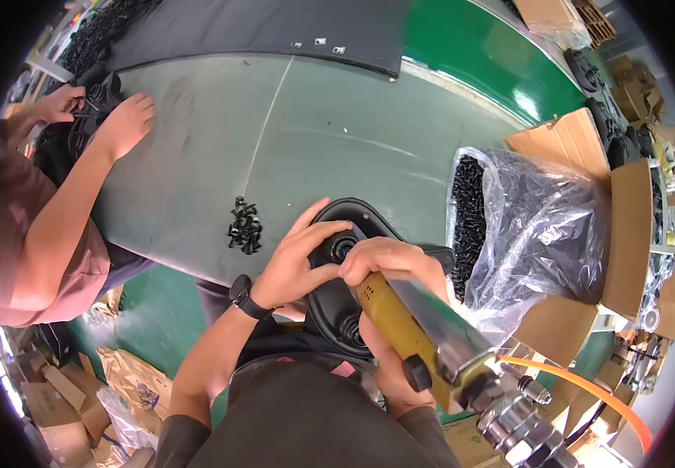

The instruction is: Assemble bicycle seats using a pneumatic screwdriver at a factory workbench.

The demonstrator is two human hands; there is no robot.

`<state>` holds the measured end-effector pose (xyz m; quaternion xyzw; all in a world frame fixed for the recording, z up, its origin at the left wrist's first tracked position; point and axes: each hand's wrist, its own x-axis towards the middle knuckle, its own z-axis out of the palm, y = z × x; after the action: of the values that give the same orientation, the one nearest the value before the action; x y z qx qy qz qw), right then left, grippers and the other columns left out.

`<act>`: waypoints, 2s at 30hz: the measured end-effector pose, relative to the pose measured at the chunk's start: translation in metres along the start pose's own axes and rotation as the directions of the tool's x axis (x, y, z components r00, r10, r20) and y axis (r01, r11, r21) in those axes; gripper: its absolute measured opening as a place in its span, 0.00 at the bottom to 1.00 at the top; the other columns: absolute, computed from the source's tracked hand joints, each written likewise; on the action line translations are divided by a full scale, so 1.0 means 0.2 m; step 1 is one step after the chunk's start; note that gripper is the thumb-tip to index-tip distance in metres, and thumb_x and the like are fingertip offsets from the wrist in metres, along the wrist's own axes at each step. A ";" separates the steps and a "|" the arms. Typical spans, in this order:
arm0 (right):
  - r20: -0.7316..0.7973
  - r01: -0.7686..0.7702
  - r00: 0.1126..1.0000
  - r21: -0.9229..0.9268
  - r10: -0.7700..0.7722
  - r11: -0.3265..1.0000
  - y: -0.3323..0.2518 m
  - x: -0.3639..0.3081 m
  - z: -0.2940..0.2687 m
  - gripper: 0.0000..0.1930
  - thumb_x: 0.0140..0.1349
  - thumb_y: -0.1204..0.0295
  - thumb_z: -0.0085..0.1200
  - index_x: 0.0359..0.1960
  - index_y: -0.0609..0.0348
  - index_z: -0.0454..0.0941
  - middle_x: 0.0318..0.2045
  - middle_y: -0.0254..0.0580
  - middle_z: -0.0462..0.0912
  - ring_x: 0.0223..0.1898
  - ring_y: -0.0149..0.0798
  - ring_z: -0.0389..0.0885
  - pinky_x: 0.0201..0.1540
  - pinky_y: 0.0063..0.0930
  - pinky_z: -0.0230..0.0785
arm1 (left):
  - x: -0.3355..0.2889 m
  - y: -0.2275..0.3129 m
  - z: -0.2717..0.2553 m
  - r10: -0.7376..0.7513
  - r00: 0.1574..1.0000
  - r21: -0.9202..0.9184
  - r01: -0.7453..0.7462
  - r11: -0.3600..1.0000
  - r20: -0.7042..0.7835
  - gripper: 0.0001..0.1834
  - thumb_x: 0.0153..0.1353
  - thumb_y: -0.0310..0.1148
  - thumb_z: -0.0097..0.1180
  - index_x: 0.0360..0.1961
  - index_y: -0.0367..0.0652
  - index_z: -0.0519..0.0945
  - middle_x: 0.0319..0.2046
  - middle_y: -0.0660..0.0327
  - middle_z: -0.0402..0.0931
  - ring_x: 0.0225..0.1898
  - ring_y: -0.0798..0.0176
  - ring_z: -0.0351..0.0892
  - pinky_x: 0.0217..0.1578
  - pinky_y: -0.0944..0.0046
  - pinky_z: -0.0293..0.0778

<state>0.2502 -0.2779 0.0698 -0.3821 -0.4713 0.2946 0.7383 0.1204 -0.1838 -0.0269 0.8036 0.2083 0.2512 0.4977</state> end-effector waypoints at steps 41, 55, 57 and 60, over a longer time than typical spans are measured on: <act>-0.318 0.051 0.947 0.010 -0.045 0.999 -0.14 -0.33 -0.16 0.47 0.49 0.24 0.40 0.45 0.63 0.64 0.21 0.44 0.73 0.19 0.39 0.72 0.21 0.31 0.67 | -0.07 0.00 -0.01 0.081 0.949 0.332 0.027 0.943 -0.306 0.14 0.54 0.36 0.62 0.39 0.39 0.80 0.41 0.54 0.79 0.47 0.49 0.76 0.49 0.52 0.72; -0.317 -0.038 0.946 0.093 0.065 0.995 -0.16 -0.41 0.03 0.48 0.48 0.24 0.41 0.47 0.62 0.65 0.21 0.44 0.73 0.19 0.39 0.70 0.23 0.31 0.67 | -0.09 -0.14 -0.25 -0.037 0.872 0.724 0.429 0.539 -0.489 0.04 0.45 0.29 0.60 0.22 0.41 0.78 0.44 0.58 0.74 0.52 0.51 0.67 0.48 0.51 0.67; -0.322 -0.028 0.945 0.071 0.050 0.997 -0.16 -0.40 0.04 0.48 0.48 0.23 0.39 0.47 0.61 0.65 0.21 0.44 0.73 0.18 0.38 0.70 0.23 0.31 0.67 | -0.11 -0.13 -0.23 0.049 0.875 0.746 0.381 0.546 -0.482 0.04 0.45 0.28 0.61 0.23 0.41 0.78 0.42 0.58 0.75 0.50 0.50 0.69 0.47 0.52 0.68; -0.329 0.138 0.939 0.077 -0.106 0.987 -0.14 -0.38 0.06 0.48 0.48 0.24 0.40 0.47 0.62 0.65 0.23 0.44 0.75 0.22 0.41 0.74 0.26 0.33 0.69 | -0.21 -0.01 -0.09 -0.175 0.881 0.068 0.226 0.972 -0.440 0.06 0.55 0.27 0.60 0.33 0.40 0.77 0.35 0.60 0.79 0.37 0.61 0.77 0.38 0.61 0.72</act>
<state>0.2123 -0.3511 0.0607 -0.3581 -0.3514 0.2047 0.8405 0.0768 -0.1952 -0.0308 0.7300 0.4095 0.3569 0.4146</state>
